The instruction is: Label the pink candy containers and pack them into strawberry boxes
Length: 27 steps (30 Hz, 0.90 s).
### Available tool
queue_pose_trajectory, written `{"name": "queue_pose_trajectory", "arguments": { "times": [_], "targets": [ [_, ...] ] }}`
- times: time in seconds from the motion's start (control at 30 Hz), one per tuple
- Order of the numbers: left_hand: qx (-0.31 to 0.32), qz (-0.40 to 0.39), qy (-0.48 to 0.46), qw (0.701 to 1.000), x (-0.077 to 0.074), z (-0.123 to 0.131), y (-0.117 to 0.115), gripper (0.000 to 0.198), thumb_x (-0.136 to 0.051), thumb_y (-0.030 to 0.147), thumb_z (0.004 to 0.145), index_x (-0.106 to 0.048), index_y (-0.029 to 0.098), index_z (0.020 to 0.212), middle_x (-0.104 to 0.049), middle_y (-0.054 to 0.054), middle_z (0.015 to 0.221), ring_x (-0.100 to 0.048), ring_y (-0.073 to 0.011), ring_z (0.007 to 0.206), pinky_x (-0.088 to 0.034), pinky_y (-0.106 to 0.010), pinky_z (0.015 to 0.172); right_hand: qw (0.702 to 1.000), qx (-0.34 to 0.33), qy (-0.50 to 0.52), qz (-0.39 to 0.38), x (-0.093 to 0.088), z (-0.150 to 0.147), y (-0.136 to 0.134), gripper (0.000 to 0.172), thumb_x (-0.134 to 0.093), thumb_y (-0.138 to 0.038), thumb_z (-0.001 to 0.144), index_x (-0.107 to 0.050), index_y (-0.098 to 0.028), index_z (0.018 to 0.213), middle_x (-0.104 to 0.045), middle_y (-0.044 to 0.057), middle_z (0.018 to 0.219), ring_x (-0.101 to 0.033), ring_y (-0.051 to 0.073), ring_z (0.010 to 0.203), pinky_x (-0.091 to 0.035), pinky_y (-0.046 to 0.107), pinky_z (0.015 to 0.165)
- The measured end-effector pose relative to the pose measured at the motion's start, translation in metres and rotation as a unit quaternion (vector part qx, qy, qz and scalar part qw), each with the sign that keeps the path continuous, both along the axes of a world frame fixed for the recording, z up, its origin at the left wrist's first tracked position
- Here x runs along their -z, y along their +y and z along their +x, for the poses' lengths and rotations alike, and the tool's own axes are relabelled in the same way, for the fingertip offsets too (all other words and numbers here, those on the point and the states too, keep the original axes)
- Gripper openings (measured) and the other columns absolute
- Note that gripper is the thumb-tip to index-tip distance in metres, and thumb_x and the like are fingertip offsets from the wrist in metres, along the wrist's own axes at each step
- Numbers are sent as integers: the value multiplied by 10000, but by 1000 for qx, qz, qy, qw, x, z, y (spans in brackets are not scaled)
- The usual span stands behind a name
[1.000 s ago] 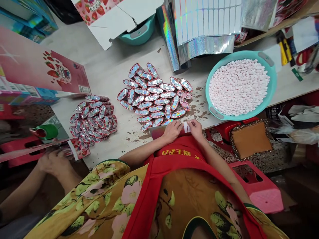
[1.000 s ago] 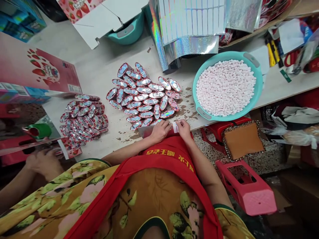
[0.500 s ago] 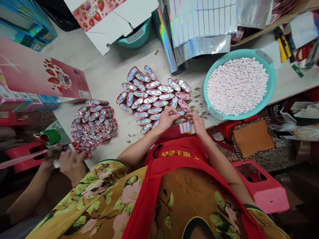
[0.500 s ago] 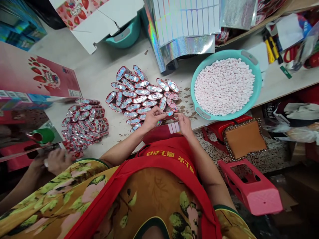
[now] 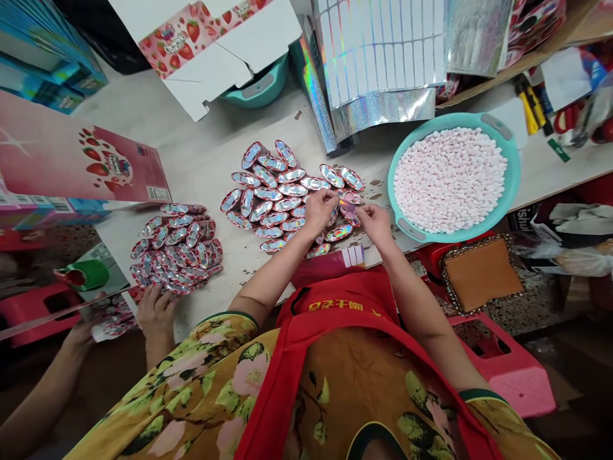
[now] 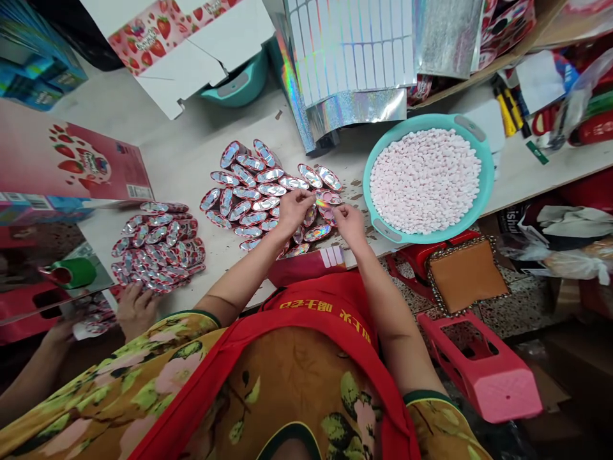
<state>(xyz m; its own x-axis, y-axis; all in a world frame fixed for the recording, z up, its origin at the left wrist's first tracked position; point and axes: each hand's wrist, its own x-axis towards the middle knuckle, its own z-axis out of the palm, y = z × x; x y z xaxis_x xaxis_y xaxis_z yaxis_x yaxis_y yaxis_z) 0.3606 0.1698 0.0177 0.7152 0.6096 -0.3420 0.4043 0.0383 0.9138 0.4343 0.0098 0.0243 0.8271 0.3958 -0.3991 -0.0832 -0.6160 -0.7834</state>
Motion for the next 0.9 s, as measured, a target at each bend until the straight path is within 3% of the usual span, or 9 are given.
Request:
{"name": "queue_pose_trajectory", "arguments": {
  "times": [0.13,0.23,0.37,0.53,0.7,0.8,0.9],
  "targets": [
    [20,235,74,969,7,20,5,74,-674,181,821,-702,214,761,-669,-57,937,-595,-243,985,-456,-371,903,980,-37,-117,-157,-8,17,18,237,-589,-329,882,-745,-153,855,-761,96,837,-682,239,799,-486,328,773],
    [34,293,128,947,11,28,1,93,-653,218,867,-708,232,794,-660,-79,1002,-553,-287,1070,-431,-414,928,958,-66,-148,-237,-11,24,28,238,-577,-277,882,-774,-146,903,-777,139,914,-708,284,891,-505,351,814],
    [61,321,160,931,15,28,-3,91,-637,258,909,-702,239,848,-661,-91,1071,-528,-324,1138,-411,-452,940,946,-78,-142,-280,-6,28,35,255,-577,-293,887,-781,-141,899,-769,159,913,-719,308,918,-525,377,826],
    [57,312,176,932,17,29,8,155,-666,375,928,-657,236,998,-626,-122,1181,-503,-353,1206,-392,-487,989,950,-38,-143,-275,5,34,37,261,-647,-290,863,-725,-97,1021,-738,183,935,-693,327,986,-532,437,885],
    [80,307,182,931,15,32,19,214,-640,445,946,-663,233,927,-635,-118,1132,-510,-353,1191,-393,-487,992,957,-14,-178,-227,14,28,33,368,-495,-264,959,-559,-98,1281,-708,169,1053,-657,298,1034,-522,457,927],
    [101,329,107,933,8,5,14,220,-580,431,986,-677,234,984,-645,-108,1131,-524,-309,1148,-398,-450,995,956,-32,-230,-180,9,5,16,383,-390,-307,1018,-519,-143,1339,-650,174,1221,-619,283,1123,-516,435,940],
    [227,334,25,914,1,-51,-6,282,-495,400,1031,-706,219,986,-668,-101,1027,-560,-262,1028,-425,-400,938,949,-123,-262,-122,-2,-32,-16,365,-409,-396,1037,-606,-178,1254,-636,166,1245,-594,283,1152,-484,418,977]
  ]
}}
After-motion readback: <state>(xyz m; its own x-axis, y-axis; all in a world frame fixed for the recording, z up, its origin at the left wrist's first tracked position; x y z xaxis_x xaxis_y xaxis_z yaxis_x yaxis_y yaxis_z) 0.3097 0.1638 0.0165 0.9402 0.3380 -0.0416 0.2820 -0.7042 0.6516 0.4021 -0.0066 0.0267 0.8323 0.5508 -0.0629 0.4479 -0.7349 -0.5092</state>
